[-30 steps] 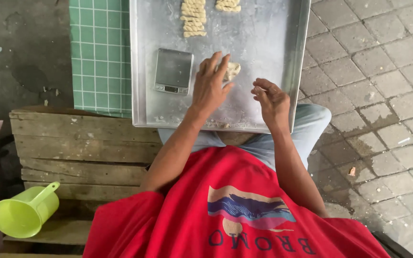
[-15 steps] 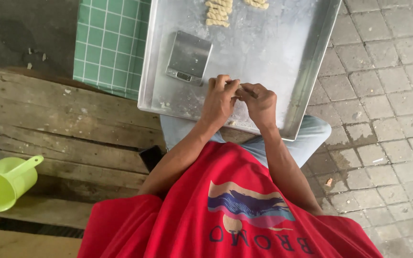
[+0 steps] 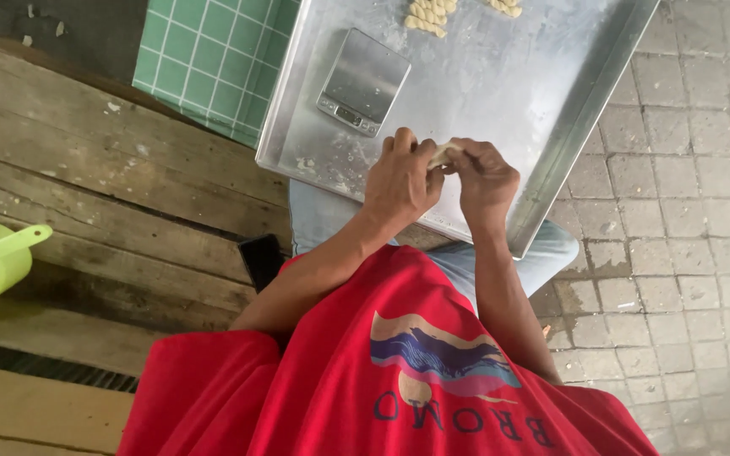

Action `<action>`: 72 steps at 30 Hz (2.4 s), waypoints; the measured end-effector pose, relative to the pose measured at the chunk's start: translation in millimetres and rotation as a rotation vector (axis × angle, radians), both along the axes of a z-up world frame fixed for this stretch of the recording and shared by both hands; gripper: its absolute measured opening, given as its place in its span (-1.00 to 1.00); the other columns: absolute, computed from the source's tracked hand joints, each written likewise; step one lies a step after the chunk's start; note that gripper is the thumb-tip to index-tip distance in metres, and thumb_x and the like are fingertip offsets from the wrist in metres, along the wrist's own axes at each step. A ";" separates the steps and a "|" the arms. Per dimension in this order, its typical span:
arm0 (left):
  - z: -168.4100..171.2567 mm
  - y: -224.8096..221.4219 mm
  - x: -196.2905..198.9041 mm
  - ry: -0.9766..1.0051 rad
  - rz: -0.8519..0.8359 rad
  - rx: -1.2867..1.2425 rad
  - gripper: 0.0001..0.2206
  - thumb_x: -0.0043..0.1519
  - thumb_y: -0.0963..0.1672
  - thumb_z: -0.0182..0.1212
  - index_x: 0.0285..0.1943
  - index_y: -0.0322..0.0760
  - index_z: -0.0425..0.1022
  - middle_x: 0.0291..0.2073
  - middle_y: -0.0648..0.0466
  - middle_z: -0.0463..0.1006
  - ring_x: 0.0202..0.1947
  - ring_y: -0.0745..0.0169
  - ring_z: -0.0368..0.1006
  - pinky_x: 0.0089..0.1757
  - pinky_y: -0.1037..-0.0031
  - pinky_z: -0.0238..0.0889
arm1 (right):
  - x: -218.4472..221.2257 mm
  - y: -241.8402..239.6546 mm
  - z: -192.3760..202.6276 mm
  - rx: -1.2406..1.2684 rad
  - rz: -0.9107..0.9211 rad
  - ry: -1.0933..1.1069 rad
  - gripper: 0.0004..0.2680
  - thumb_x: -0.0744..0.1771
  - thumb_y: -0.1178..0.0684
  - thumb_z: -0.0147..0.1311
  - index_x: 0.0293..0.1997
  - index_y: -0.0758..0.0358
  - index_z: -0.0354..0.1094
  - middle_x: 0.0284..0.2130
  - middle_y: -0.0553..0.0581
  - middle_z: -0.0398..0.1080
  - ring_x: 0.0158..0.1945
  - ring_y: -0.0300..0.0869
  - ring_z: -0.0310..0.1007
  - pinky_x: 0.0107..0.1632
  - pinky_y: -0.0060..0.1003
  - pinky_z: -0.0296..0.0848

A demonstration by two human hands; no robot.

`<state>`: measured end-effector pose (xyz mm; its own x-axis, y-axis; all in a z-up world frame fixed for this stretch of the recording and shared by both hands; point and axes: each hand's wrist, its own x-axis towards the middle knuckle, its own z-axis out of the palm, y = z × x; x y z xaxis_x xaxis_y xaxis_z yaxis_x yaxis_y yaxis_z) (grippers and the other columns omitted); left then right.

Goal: Rolling and twisting dough into snack shapes on a metal tray

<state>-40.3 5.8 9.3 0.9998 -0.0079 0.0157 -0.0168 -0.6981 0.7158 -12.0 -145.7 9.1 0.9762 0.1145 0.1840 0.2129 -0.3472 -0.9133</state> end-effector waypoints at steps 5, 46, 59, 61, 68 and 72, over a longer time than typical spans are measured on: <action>-39.6 2.7 -16.2 -0.006 0.047 -0.014 -0.74 0.16 -0.11 0.23 -0.03 -0.36 0.52 -0.24 -0.07 0.35 -0.25 -0.06 0.44 -0.19 0.26 0.36 | 38.7 14.9 14.4 0.437 -0.198 0.340 -0.88 0.37 0.30 0.10 -0.04 0.56 0.44 -0.23 0.36 0.52 -0.26 -0.16 0.63 -0.15 -0.30 0.75; 2.8 15.1 -26.6 -0.114 0.060 0.017 -0.48 0.38 0.07 0.14 0.37 -0.32 0.25 0.22 -0.25 0.28 0.17 -0.16 0.29 0.05 0.11 0.32 | 6.8 4.0 36.4 0.072 0.153 0.492 -0.84 0.39 0.22 0.09 0.03 0.54 0.47 -0.25 0.52 0.52 -0.11 0.16 0.61 -0.03 -0.01 0.64; -67.1 68.2 71.4 -0.561 0.254 0.086 -0.89 0.27 -0.14 0.33 -0.07 -0.15 0.55 -0.23 0.13 0.29 -0.23 0.13 0.36 -0.24 0.42 0.36 | -27.5 -26.5 53.0 0.182 -0.017 0.309 -0.71 0.42 0.07 0.02 0.10 0.65 0.38 -0.08 0.57 0.49 -0.04 0.27 0.57 -0.09 0.09 0.60; -73.9 75.4 78.2 -0.572 0.186 0.255 -0.82 0.24 -0.16 0.36 -0.06 -0.28 0.48 -0.25 0.08 0.25 -0.26 0.02 0.35 -0.27 0.35 0.38 | -30.8 -34.9 51.8 0.191 -0.058 0.307 -0.72 0.41 0.10 0.00 0.08 0.66 0.39 -0.10 0.56 0.50 -0.06 0.25 0.59 -0.10 0.07 0.61; -68.7 76.8 63.9 -0.412 0.093 0.338 -0.74 0.32 -0.17 0.24 0.12 -0.50 0.50 -0.22 -0.05 0.33 -0.25 -0.04 0.42 -0.20 0.32 0.37 | -57.4 -49.3 32.5 0.226 -0.166 0.509 -0.72 0.39 0.05 0.11 0.08 0.55 0.46 -0.13 0.52 0.54 -0.05 0.22 0.59 -0.04 0.02 0.61; -41.4 50.5 40.9 -0.309 0.066 -0.128 -0.66 0.31 -0.18 0.18 0.26 -0.45 0.45 -0.29 -0.25 0.42 -0.27 -0.37 0.45 -0.21 0.06 0.37 | -65.2 -46.0 22.0 0.261 -0.151 0.570 -0.72 0.35 0.04 0.20 0.06 0.49 0.50 -0.14 0.51 0.57 -0.04 0.19 0.61 -0.03 0.04 0.61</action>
